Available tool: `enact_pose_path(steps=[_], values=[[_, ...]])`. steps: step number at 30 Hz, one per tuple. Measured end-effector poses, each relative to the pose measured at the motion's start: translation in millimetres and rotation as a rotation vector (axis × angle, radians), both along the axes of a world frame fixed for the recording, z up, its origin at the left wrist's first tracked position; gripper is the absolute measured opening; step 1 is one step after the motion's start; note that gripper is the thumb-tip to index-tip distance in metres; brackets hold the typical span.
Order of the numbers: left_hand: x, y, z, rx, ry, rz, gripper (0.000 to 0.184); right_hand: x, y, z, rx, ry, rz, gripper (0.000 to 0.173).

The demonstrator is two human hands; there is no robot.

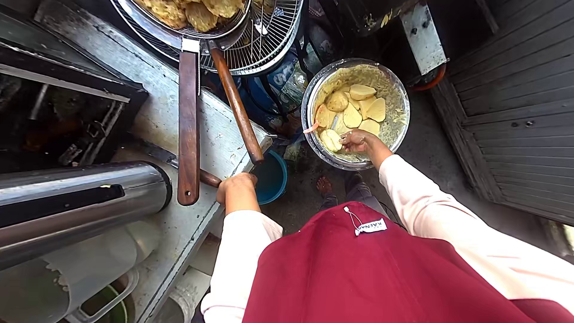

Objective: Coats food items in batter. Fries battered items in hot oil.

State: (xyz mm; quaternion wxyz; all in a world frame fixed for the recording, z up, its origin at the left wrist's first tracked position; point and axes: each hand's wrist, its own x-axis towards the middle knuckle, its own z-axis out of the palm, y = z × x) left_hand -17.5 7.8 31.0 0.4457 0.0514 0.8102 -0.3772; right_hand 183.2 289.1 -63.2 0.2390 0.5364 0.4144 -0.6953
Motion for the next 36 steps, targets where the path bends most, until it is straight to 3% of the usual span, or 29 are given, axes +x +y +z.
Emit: enact_pose_path(steps=[5,8,10,12,14,18,27,33,36], values=[[1,1,3,0.004,0.019,0.026,0.048,-15,-19,12,0.530,-0.228,0.674,0.031],[1,1,3,0.016,0.042,0.058,0.050,-19,-32,45,0.693,-0.192,0.673,0.031],[0,0,1,0.010,0.036,0.058,0.049,-28,-35,53,0.644,-0.204,0.606,0.040],[1,-1,0,0.018,0.033,0.063,0.050,-38,-38,47,0.559,-0.248,0.590,0.058],[0,-1,-2,0.016,0.047,0.074,0.051,-47,-36,32,0.507,-0.247,0.559,0.065],[0,-1,-4,-0.006,0.048,0.068,0.051,-47,-25,1,0.449,-0.181,0.522,0.057],[0,-2,-4,-0.004,0.028,0.035,0.047,-17,11,7,0.625,-0.116,0.810,0.033],[-1,-1,-3,-0.014,0.015,0.023,0.048,-12,12,-15,0.552,0.038,0.649,0.032],[0,-1,1,0.026,0.020,0.030,0.048,-4,20,16,0.671,0.077,0.633,0.031]])
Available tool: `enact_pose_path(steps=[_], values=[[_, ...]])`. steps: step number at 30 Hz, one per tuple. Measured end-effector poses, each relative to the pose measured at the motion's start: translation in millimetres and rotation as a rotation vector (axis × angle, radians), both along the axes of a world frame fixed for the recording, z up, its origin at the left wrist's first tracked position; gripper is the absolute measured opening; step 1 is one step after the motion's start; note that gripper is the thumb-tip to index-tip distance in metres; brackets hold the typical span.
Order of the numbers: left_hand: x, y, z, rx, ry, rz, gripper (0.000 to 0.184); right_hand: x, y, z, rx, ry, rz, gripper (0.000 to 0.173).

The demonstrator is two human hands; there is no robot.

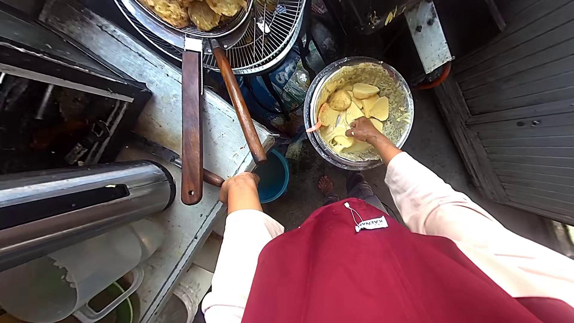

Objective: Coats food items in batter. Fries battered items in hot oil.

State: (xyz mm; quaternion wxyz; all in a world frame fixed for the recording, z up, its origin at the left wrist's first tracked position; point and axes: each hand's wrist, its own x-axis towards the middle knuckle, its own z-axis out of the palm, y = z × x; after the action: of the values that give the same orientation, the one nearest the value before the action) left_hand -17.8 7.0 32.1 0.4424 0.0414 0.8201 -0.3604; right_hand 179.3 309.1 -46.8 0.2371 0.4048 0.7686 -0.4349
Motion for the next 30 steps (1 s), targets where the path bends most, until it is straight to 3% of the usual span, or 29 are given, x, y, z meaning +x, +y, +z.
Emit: enact_pose_path(steps=[4,8,10,13,16,22,26,30], values=[[1,-1,0,0.001,-0.005,0.000,0.046,4,-7,23,0.283,0.001,0.259,0.034],[0,1,0,-0.015,-0.006,-0.016,0.048,7,-25,10,0.259,0.018,0.450,0.034],[1,1,0,-0.012,-0.002,-0.011,0.048,8,-28,3,0.147,-0.023,0.375,0.033],[0,0,-1,-0.019,0.000,-0.003,0.048,12,-10,-20,-0.084,0.013,0.054,0.025],[0,0,-3,-0.023,0.002,-0.005,0.048,11,0,-21,-0.380,0.028,-0.196,0.021],[1,0,0,-0.022,0.007,-0.024,0.048,2,-1,-30,-0.701,0.049,-0.293,0.028],[0,-1,-2,-0.010,0.037,0.014,0.047,12,-1,-38,-0.962,0.197,-0.325,0.021],[-2,0,-2,0.037,0.005,0.025,0.044,19,-11,-15,-1.030,0.409,-0.356,0.017]])
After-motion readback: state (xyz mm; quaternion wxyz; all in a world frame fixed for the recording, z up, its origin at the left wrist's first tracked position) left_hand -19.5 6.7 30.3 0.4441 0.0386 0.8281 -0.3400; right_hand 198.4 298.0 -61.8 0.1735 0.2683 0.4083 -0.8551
